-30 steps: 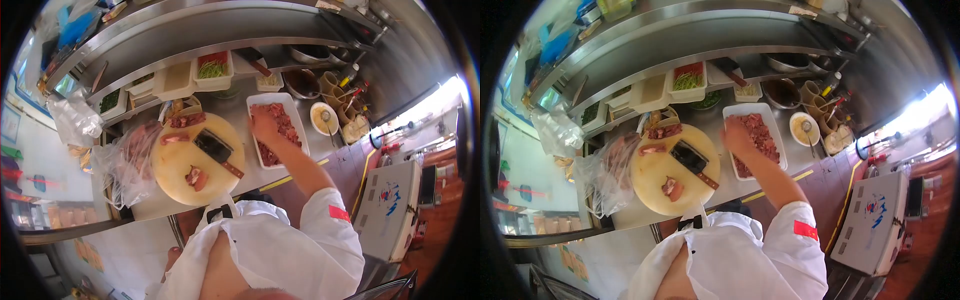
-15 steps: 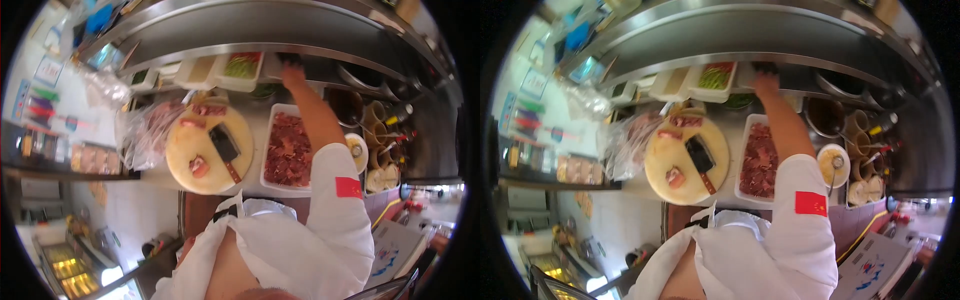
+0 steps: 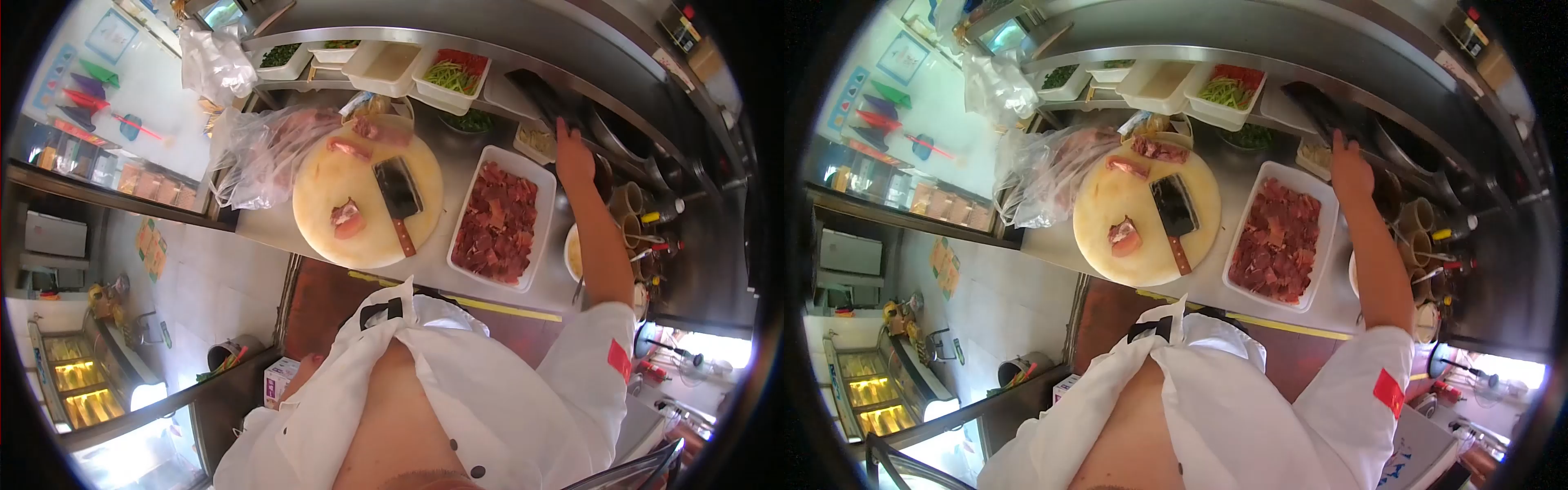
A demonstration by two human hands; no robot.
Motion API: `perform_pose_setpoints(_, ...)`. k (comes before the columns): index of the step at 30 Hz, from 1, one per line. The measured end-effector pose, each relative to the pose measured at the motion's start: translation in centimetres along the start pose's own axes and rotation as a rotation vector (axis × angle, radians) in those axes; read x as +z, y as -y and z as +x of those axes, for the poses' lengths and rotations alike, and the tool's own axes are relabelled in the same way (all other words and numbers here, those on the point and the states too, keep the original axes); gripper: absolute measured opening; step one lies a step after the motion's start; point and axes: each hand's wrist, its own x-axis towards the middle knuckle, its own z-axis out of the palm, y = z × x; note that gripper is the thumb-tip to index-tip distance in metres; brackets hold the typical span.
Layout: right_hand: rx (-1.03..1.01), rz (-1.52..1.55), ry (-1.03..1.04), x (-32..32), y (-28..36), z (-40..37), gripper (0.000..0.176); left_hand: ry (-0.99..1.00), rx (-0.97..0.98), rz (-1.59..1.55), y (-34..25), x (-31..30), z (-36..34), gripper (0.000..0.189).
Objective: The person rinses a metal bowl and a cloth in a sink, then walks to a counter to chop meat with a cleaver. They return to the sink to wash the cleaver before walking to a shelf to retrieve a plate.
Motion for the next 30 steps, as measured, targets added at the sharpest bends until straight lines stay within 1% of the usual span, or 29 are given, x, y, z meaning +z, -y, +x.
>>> perform_pose_setpoints(1,-0.030,-0.015,-0.092,0.9,-1.1,-2.8,0.053,0.020,0.016,0.011,2.1,-1.3,-1.2,0.025)
perform_pose_setpoints(4,-0.049,0.009,-0.091,-4.2,0.0,-13.4,0.058,0.090,0.073,0.041,-0.6,-3.9,1.2,0.025)
perform_pose_setpoints(5,-0.067,-0.004,-0.105,-5.3,0.4,-16.3,0.060,0.101,0.093,0.038,5.4,-2.9,5.4,0.025)
perform_pose_setpoints(6,-0.060,-0.020,-0.106,-6.4,1.1,-18.6,0.060,0.128,0.023,-0.103,10.6,-1.6,9.3,0.026)
perform_pose_setpoints(7,-0.059,-0.015,-0.020,-7.5,2.0,-20.8,0.061,0.158,-0.057,-0.245,13.3,0.1,13.2,0.026)
perform_pose_setpoints(8,-0.066,-0.010,0.073,-8.3,2.8,-22.7,0.063,0.121,-0.039,-0.329,12.2,-0.6,12.8,0.024)
perform_pose_setpoints(9,-0.080,-0.020,0.088,-8.7,3.7,-24.5,0.063,0.079,-0.032,-0.413,10.7,-1.9,11.7,0.022)
perform_pose_setpoints(10,-0.156,-0.016,0.088,-8.9,4.7,-25.8,0.061,0.077,-0.040,-0.421,9.1,-2.5,9.9,0.022)
perform_pose_setpoints(11,-0.229,-0.007,0.070,-9.1,5.8,-26.4,0.060,0.004,-0.082,-0.323,7.2,-3.1,9.0,0.025)
perform_pose_setpoints(12,-0.243,0.001,0.051,-9.2,7.1,-27.1,0.060,-0.074,-0.129,-0.228,6.5,-3.3,8.2,0.028)
perform_pose_setpoints(13,-0.353,0.047,-0.026,-9.2,8.4,-27.6,0.058,-0.098,-0.132,-0.248,6.7,-2.8,7.6,0.028)
perform_pose_setpoints(14,-0.474,0.093,-0.102,-9.1,9.6,-27.7,0.056,-0.102,-0.130,-0.311,7.2,-1.8,6.6,0.027)
perform_pose_setpoints(15,-0.518,0.103,-0.118,-8.7,10.7,-27.3,0.056,-0.110,-0.136,-0.381,7.8,-0.3,5.2,0.027)
perform_pose_setpoints(17,-0.757,0.320,-0.248,-7.8,13.0,-26.4,0.050,-0.194,-0.176,-0.472,7.2,2.2,0.9,0.027)
perform_pose_setpoints(18,-0.845,0.317,-0.227,-7.9,14.0,-26.0,0.048,-0.254,-0.192,-0.531,6.5,3.7,-1.8,0.027)
perform_pose_setpoints(19,-0.937,0.343,-0.231,-7.7,15.0,-25.3,0.048,-0.304,-0.251,-0.587,5.3,5.0,-4.9,0.027)
perform_pose_setpoints(20,-1.026,0.359,-0.262,-7.5,16.2,-24.9,0.048,-0.386,-0.263,-0.557,4.0,6.3,-8.5,0.028)
perform_pose_setpoints(21,-1.114,0.380,-0.287,-7.4,17.2,-24.8,0.047,-0.461,-0.287,-0.519,3.6,8.7,-12.2,0.029)
perform_pose_setpoints(22,-1.210,0.414,-0.277,-7.4,18.0,-24.7,0.047,-0.504,-0.366,-0.566,3.7,12.1,-15.6,0.029)
perform_pose_setpoints(24,-1.336,0.489,-0.303,-7.3,19.8,-25.1,0.049,-0.446,-0.584,-0.633,3.9,18.5,-22.0,0.029)
perform_pose_setpoints(25,-1.413,0.522,-0.295,-7.0,20.7,-26.3,0.049,-0.481,-0.648,-0.674,4.8,22.4,-25.7,0.029)
perform_pose_setpoints(26,-1.476,0.562,-0.296,-6.9,21.6,-27.3,0.051,-0.431,-0.677,-0.527,5.6,27.1,-29.1,0.029)
perform_pose_setpoints(27,-1.543,0.597,-0.306,-7.3,22.7,-28.7,0.052,-0.378,-0.700,-0.392,6.7,32.8,-32.0,0.029)
perform_pose_setpoints(28,-1.623,0.588,-0.312,-8.8,23.4,-30.4,0.054,-0.283,-0.733,-0.533,10.9,41.3,-34.2,0.028)
perform_pose_setpoints(29,-1.707,0.613,-0.317,-9.3,24.4,-32.4,0.054,-0.318,-0.787,-0.593,13.9,49.9,-37.8,0.028)
perform_pose_setpoints(30,-1.773,0.642,-0.339,-9.7,25.3,-34.4,0.055,-0.426,-0.813,-0.897,14.7,57.2,-40.9,0.029)
